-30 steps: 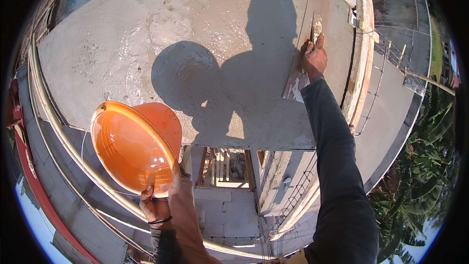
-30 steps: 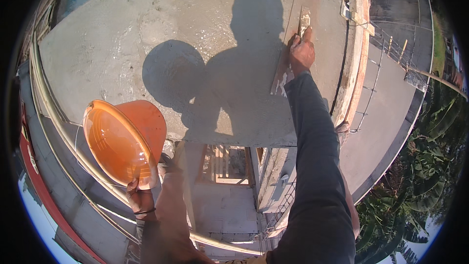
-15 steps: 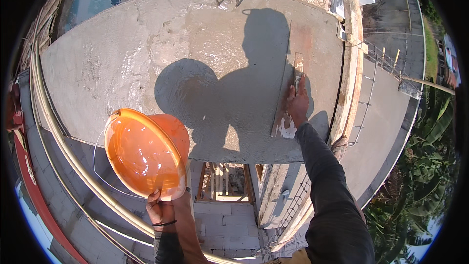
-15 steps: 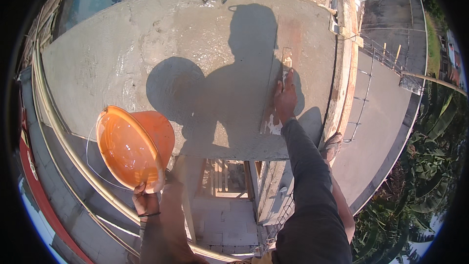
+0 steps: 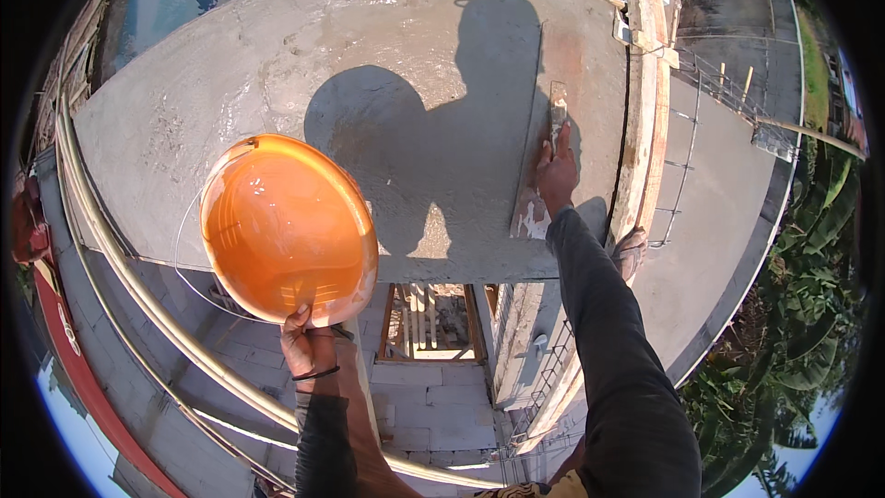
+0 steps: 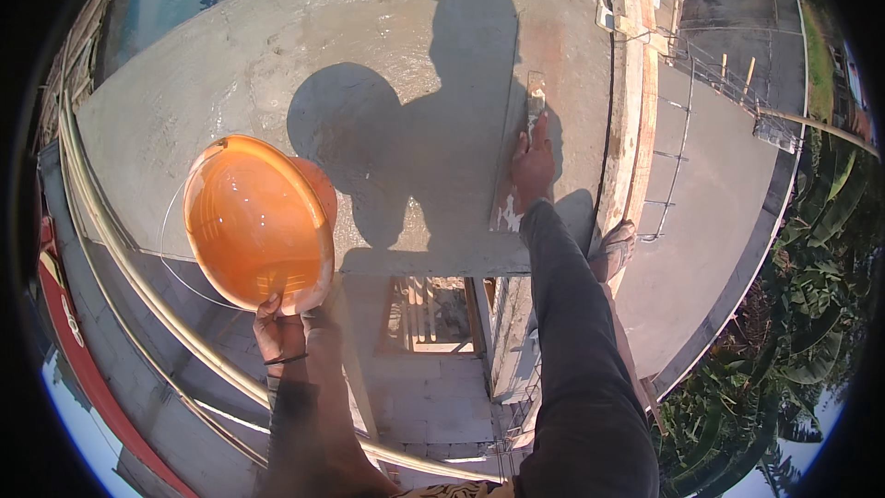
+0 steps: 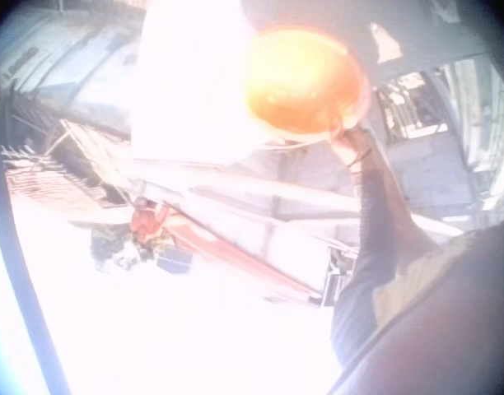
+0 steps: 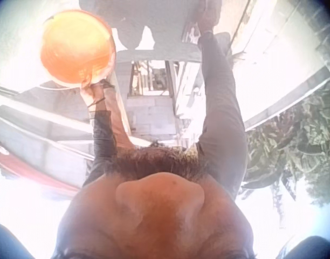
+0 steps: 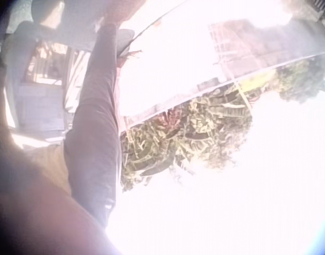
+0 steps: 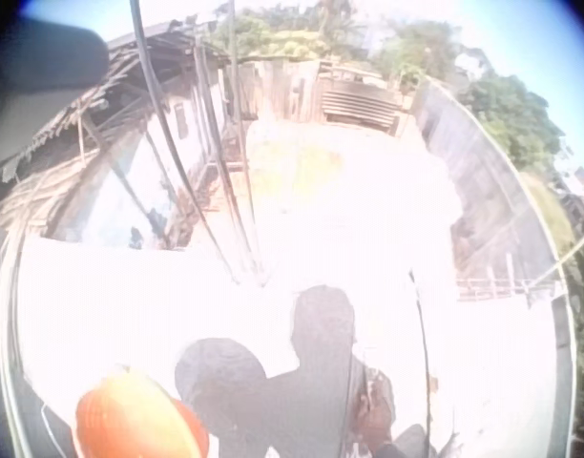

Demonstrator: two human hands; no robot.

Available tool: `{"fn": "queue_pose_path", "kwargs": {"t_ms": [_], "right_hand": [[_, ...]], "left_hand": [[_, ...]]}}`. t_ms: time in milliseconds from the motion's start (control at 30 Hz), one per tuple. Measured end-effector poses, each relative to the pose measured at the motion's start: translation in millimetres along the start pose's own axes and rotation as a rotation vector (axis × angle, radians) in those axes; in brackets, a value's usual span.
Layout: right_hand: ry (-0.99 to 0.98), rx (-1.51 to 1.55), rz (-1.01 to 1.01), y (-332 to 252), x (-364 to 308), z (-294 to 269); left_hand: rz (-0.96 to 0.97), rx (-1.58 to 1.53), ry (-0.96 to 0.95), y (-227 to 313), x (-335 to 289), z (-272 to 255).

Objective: The person smooths wet concrete on top of a wall using a wooden trowel, occasionally dipping their hand in a bucket of water to moisten the surface.

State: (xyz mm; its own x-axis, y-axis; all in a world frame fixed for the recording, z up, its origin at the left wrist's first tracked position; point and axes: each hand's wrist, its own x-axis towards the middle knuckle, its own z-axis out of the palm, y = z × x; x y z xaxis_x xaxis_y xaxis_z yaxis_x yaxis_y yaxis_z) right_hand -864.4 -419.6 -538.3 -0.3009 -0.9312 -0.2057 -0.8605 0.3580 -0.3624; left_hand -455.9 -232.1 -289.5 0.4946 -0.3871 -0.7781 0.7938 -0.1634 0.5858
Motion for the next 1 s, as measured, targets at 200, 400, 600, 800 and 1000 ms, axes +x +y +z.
{"fn": "queue_pose_path", "kwargs": {"t_ms": [200,400,600,800,1000], "right_hand": [[0.01,0.145,0.004,-123,49,12],[-0.178,0.099,-0.153,-136,-36,44],[-0.265,-0.08,-0.605,-201,-72,90],[-0.127,-0.104,-0.575,-284,52,107],[-0.261,-0.077,-0.576,-240,-79,109]], "left_hand": [[-0.127,0.054,0.08,10,-33,-13],[-0.22,0.006,0.184,13,-41,-53],[-0.173,-0.113,0.177,36,-4,-108],[-0.033,-0.15,0.128,76,31,-80],[0.108,-0.003,0.082,154,104,-82]]}}
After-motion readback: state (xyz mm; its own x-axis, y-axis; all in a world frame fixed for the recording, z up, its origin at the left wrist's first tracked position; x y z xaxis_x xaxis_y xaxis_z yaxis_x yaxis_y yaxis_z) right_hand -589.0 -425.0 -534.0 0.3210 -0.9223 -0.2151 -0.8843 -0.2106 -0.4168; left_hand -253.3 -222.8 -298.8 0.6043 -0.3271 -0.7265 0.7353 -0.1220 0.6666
